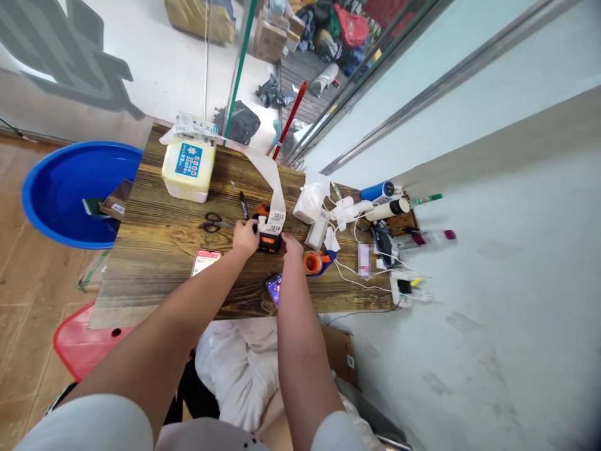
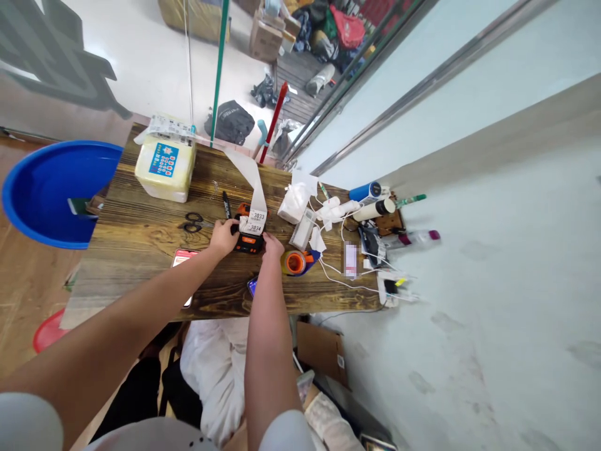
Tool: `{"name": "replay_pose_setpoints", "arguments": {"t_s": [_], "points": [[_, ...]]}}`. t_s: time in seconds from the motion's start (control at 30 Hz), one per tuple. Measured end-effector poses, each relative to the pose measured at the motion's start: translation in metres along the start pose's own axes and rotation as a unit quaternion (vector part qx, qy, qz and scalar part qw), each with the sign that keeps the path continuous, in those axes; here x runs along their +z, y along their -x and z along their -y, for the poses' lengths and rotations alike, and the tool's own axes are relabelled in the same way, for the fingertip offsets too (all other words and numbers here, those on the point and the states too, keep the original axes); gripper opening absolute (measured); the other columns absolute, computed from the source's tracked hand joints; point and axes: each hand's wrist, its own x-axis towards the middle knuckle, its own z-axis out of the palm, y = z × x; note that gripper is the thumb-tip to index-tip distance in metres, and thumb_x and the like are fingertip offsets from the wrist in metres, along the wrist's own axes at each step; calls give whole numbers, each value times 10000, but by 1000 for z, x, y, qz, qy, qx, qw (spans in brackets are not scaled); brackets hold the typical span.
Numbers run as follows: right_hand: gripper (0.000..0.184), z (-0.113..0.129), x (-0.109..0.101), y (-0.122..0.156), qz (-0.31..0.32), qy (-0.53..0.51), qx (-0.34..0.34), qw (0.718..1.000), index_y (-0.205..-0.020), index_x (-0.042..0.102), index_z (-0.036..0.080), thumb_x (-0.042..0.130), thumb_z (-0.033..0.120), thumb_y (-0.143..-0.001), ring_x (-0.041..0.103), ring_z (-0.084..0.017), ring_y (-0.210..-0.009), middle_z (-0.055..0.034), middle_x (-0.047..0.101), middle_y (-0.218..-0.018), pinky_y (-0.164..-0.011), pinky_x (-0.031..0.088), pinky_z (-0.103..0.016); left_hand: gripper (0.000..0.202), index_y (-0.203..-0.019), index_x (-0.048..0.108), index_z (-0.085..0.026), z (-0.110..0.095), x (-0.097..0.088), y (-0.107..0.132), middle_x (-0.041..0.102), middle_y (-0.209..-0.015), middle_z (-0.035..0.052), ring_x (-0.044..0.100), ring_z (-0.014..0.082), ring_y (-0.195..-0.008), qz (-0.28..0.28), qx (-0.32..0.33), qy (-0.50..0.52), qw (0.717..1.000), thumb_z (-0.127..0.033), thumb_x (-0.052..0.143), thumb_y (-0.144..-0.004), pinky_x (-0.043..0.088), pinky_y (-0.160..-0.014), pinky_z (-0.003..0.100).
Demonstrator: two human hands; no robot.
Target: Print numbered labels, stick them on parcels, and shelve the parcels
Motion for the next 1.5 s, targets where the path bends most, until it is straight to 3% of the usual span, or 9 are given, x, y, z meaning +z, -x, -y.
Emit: {"name": "replay_pose_setpoints", "arguments": {"t_s": [0.13, 0.3, 0.53, 0.83, 0.97, 1.17, 1.3, 1.4, 1.5], "points": [[277, -5, -5, 8, -25, 69, -156, 985, -1038, 689, 158, 630, 220, -774, 584, -177, -988, -67, 660, -1106, -926, 478, -318, 385, -1227, 662, -264, -9, -3, -13, 343, -1321, 115, 346, 322, -1241, 43, 81, -81, 992, -79, 576, -900, 318, -1104, 397], [331, -6, -5, -2, 14, 153, -251, 956, -904, 705, 148, 753, 327, -630, 526, -165, -752, -28, 614, -859, -795, 475, -330, 235, -1094, 720, -200, -18, -1, -29, 356, -1349, 135, 299, 413, -1232, 131, 110, -177, 969, -163, 577, -911, 339, -1061, 511], [219, -8, -8, -8, 41, 190, -322, 927, -697, 618, 180, 687, 384, -738, 493, -159, -693, -9, 562, -757, -723, 444, -314, 198, -1065, 731, -204, -20, -5, -27, 411, -1338, 113, 312, 383, -1218, 97, 151, -243, 953, -267, 606, -925, 392, -996, 491], [360, -21, -14, 3, 34, 176, -353, 918, -944, 628, 179, 723, 446, -721, 549, -209, -956, -96, 571, -1070, -852, 480, -344, 165, -1039, 697, -148, -14, -4, -29, 568, -1226, 87, 377, 354, -1183, 88, 238, -229, 940, -196, 617, -903, 407, -963, 512], [368, -24, -18, 5, 39, 165, -345, 923, -937, 641, 171, 725, 459, -724, 555, -218, -1026, -111, 583, -1113, -909, 472, -355, 238, -1027, 642, -134, -14, -12, -28, 586, -1200, 73, 418, 264, -1204, 92, 305, -192, 928, -26, 516, -857, 402, -1021, 392], [419, -23, -19, 10, 43, 151, -332, 930, -1022, 632, 189, 740, 452, -714, 560, -207, -1015, -93, 608, -1132, -816, 496, -313, 404, -1213, 501, -63, -23, -9, -40, 476, -1289, 170, 404, 286, -1243, -96, 166, -66, 979, 0, 552, -818, 338, -1101, 385], [351, -17, -19, 12, 29, 115, -327, 938, -892, 636, 178, 716, 480, -733, 564, -178, -879, -65, 632, -987, -766, 487, -286, 265, -1091, 577, -94, -18, -8, -51, 586, -1100, 108, 554, 230, -1048, -31, 170, 0, 985, -16, 519, -845, 451, -984, 324], [333, -17, -21, 10, 16, 94, -322, 942, -847, 618, 171, 670, 491, -772, 541, -151, -774, -39, 612, -875, -761, 479, -286, 168, -827, 618, -122, -3, -15, -42, 588, -960, 86, 577, 217, -948, 11, 250, -34, 968, -50, 473, -872, 473, -923, 309], [328, -20, -23, 8, 14, 81, -322, 943, -838, 625, 168, 673, 485, -768, 533, -143, -757, -34, 605, -867, -767, 475, -285, 221, -908, 681, -120, 14, -23, -27, 585, -1083, 86, 553, 220, -1050, 66, 343, -82, 933, -37, 489, -835, 438, -985, 293]]}}
